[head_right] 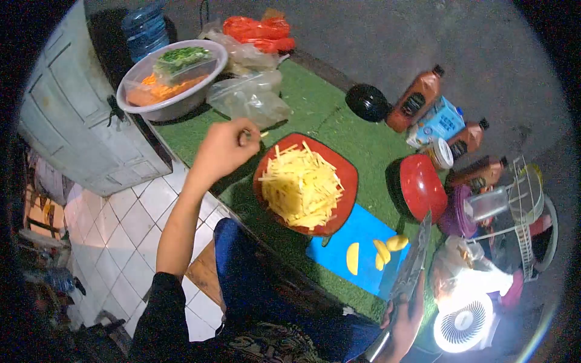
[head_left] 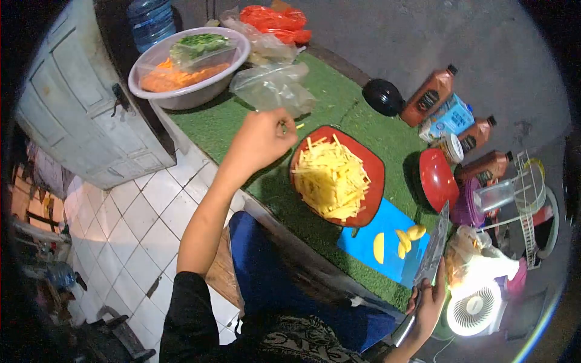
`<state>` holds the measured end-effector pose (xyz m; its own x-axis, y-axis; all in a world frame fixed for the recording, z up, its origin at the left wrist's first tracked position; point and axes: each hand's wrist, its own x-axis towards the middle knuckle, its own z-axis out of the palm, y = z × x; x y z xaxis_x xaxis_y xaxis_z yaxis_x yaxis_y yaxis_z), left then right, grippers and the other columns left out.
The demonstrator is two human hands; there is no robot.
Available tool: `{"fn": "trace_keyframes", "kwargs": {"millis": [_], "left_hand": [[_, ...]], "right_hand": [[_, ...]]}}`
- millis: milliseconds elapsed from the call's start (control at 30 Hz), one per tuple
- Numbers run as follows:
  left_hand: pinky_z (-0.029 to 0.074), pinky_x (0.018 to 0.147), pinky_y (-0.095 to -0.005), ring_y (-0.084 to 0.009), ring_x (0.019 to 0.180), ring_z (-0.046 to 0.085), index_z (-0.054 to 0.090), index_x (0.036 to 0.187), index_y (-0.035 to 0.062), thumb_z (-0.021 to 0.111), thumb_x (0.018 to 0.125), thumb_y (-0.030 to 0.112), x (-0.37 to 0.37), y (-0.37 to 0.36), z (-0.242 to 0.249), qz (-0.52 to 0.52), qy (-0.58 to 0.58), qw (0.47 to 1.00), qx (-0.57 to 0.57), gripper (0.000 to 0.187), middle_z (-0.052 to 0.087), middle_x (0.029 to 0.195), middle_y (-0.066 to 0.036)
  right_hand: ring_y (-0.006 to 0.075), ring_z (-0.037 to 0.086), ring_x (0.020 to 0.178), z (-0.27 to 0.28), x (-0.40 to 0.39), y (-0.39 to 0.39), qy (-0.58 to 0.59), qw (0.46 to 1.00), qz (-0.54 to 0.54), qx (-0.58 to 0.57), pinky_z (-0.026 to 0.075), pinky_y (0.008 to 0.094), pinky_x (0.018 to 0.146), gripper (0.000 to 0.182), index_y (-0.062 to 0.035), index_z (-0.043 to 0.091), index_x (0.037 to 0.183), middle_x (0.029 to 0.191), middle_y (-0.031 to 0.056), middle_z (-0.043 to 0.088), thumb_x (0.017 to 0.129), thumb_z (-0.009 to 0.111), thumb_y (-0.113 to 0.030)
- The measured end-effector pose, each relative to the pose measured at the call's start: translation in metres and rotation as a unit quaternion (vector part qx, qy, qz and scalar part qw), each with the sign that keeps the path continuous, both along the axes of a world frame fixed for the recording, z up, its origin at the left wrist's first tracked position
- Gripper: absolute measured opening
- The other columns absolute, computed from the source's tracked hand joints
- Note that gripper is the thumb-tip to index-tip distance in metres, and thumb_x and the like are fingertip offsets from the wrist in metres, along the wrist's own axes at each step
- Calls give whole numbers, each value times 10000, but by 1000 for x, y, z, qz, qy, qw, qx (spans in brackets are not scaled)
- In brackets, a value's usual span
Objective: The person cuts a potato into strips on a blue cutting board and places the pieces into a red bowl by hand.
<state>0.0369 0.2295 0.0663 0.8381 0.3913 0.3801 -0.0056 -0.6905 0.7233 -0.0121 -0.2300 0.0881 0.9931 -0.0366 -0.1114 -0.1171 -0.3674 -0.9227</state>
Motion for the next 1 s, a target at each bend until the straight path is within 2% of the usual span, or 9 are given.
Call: {"fn": "trace_keyframes", "kwargs": {"millis": [133,233,367,400,500,567,633,733,1000], "left_hand": [[489,568,-343,-199,538,608,766,974,45,745,849,233,-12,-34,38,-83,15,996,6,226,684,689,-164],[519,600,-336,-191,586,667,767,1005,39,740,878,217,-11,-58,41,-12,-98,988,118,220,717,746,-171],[548,643,-363,-280,651,680,746,1061,55,764,853,130,-58,-140,45,-128,-71,987,66,222,700,804,-132],[550,647,-378,-306,646,661,728,1074,61,773,836,84,-66,-162,35,-183,-67,979,66,243,664,784,-117],[550,726,-396,-314,802,675,710,1091,44,801,786,28,-64,-212,-12,-210,-83,973,35,319,660,940,-128],[539,772,-406,-320,898,659,704,1095,31,805,778,30,-55,-225,-34,-209,-78,973,61,332,650,1014,-131],[482,900,-421,-331,1094,609,693,1128,22,820,763,69,-50,-233,-39,-210,-39,974,81,389,635,1153,-121],[471,978,-414,-313,1143,623,726,1118,47,846,737,82,-47,-240,-49,-188,-15,975,116,401,680,1195,-110],[401,973,-398,-268,1182,599,725,1114,62,841,772,182,-45,-247,-59,-170,-25,977,125,381,667,1224,-68]], "right_hand": [[101,463,439,3,0,-8,-2,1000,12,20,396,223,369,660,-121,233,1614,721,67,552,991,448,-84],[99,464,437,5,-9,-13,-4,1000,21,9,399,239,384,668,-126,226,1617,673,52,544,986,437,-67],[82,511,471,16,-31,-6,67,994,50,-67,437,260,424,732,-177,269,1612,634,23,575,928,455,6],[169,591,471,9,-34,-11,61,988,106,-94,477,333,445,748,-170,320,1593,663,91,639,892,483,35],[224,584,454,-4,-35,-7,-65,952,184,-237,462,396,474,697,-113,291,1597,586,112,573,942,515,-42],[419,632,550,-8,-30,-2,-105,927,257,-254,510,504,541,774,-28,244,1577,679,229,646,878,576,-11],[413,632,542,-7,-26,1,-104,917,276,-268,507,508,535,799,-5,204,1578,658,231,632,877,587,-21],[402,630,521,-6,-21,5,-106,905,310,-272,512,510,527,844,9,144,1587,603,231,600,874,593,-38],[419,641,582,-2,-13,12,-32,899,348,-263,508,527,589,851,14,162,1583,663,214,631,858,607,-7]]}}
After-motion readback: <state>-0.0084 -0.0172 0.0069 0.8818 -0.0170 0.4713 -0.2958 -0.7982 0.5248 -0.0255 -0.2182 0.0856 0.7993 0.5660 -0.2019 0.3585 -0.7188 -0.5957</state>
